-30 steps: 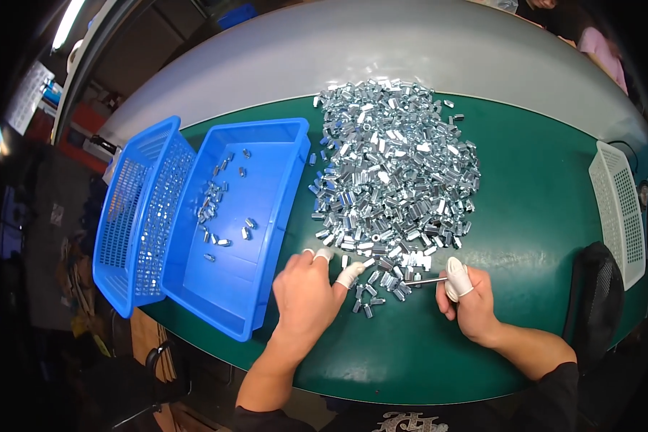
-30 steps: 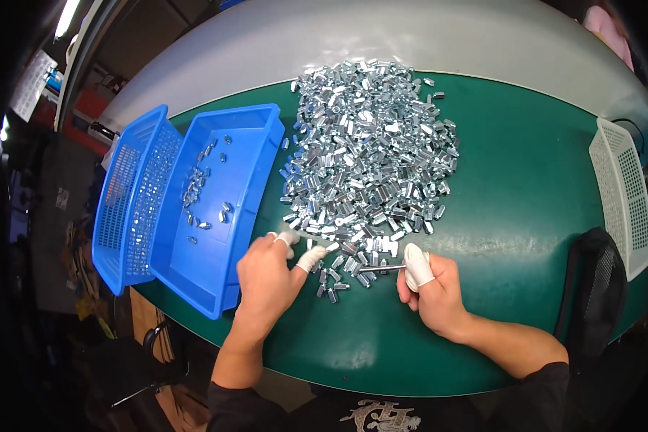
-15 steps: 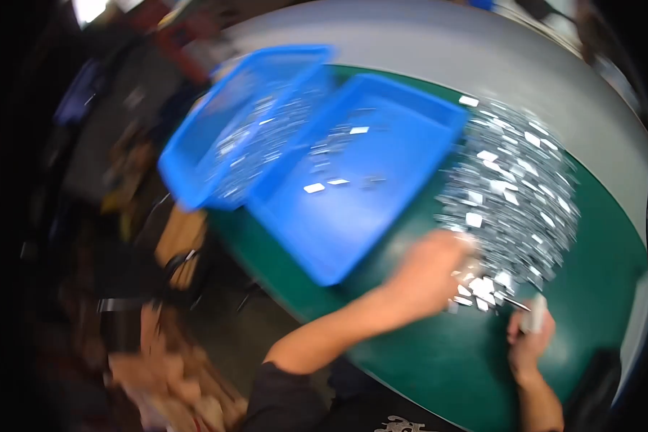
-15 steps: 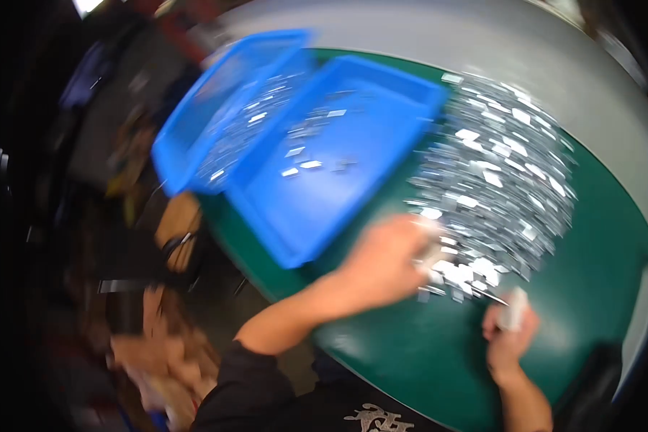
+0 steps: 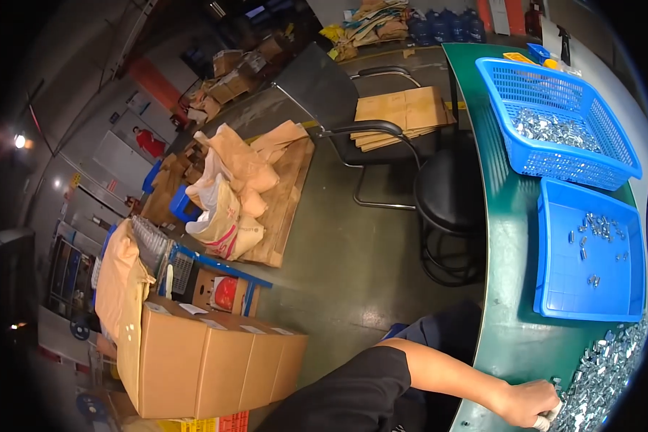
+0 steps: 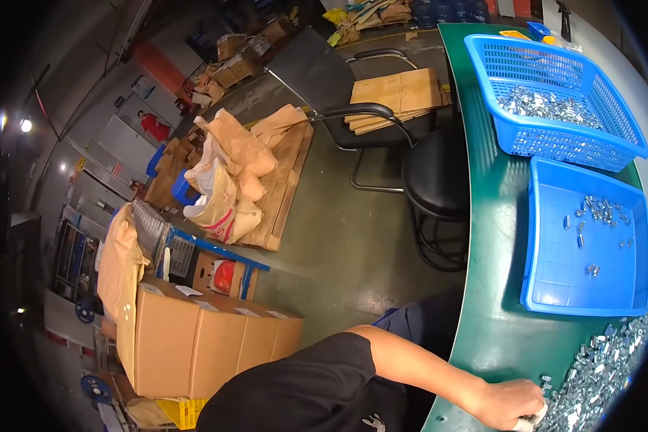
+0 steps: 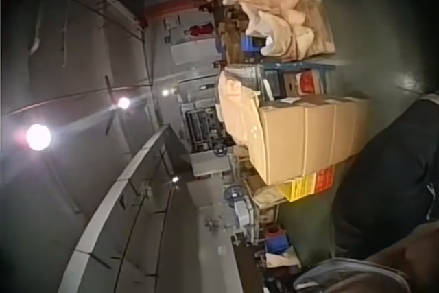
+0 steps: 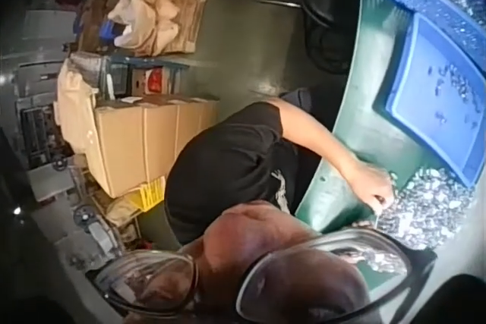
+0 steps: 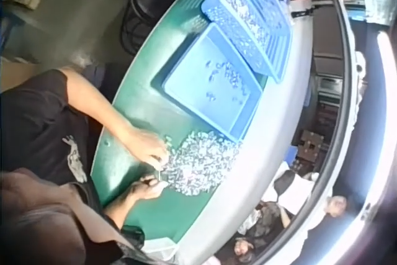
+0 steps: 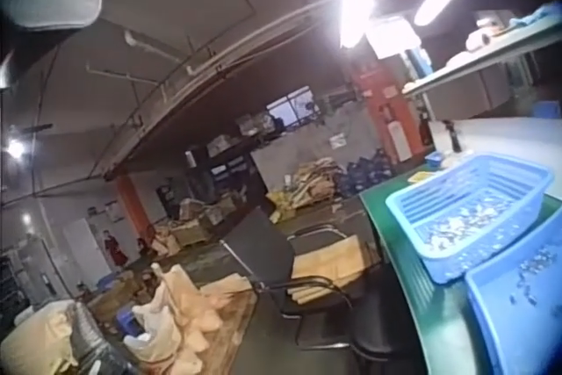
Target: Assembling small metal hardware components at a manual workstation.
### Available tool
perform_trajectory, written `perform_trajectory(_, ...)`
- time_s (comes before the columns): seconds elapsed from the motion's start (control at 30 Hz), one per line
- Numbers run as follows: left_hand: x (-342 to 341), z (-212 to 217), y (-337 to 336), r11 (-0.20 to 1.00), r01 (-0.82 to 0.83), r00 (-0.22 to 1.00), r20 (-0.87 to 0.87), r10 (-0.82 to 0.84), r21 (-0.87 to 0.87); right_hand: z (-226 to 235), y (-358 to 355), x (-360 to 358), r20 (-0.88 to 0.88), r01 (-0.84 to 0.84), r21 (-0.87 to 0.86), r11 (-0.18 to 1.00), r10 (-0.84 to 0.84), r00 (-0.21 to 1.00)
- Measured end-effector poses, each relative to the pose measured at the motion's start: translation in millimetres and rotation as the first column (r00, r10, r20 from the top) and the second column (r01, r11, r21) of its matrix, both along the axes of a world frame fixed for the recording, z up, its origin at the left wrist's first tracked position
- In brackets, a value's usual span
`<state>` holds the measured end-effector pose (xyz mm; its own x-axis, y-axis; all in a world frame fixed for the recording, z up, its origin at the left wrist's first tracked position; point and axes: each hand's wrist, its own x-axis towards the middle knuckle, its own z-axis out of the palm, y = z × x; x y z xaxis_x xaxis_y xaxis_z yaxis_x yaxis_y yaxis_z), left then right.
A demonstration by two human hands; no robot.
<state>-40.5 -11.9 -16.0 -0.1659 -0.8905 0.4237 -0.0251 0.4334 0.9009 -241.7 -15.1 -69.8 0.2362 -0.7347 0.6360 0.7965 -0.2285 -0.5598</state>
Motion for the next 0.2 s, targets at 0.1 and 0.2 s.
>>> perform_trajectory(0.1,-4,-8,-2,0.998,0.061,0.996,0.064,-0.059,-0.028,16,4,7,-0.076,0.206,-0.292,0.934,-0.237,0.969)
perform_trajectory(0.2,5,-4,-3,0.935,0.259,0.959,0.055,-0.28,0.244,61,32,20,-0.927,0.654,-0.137,0.744,-0.329,0.181)
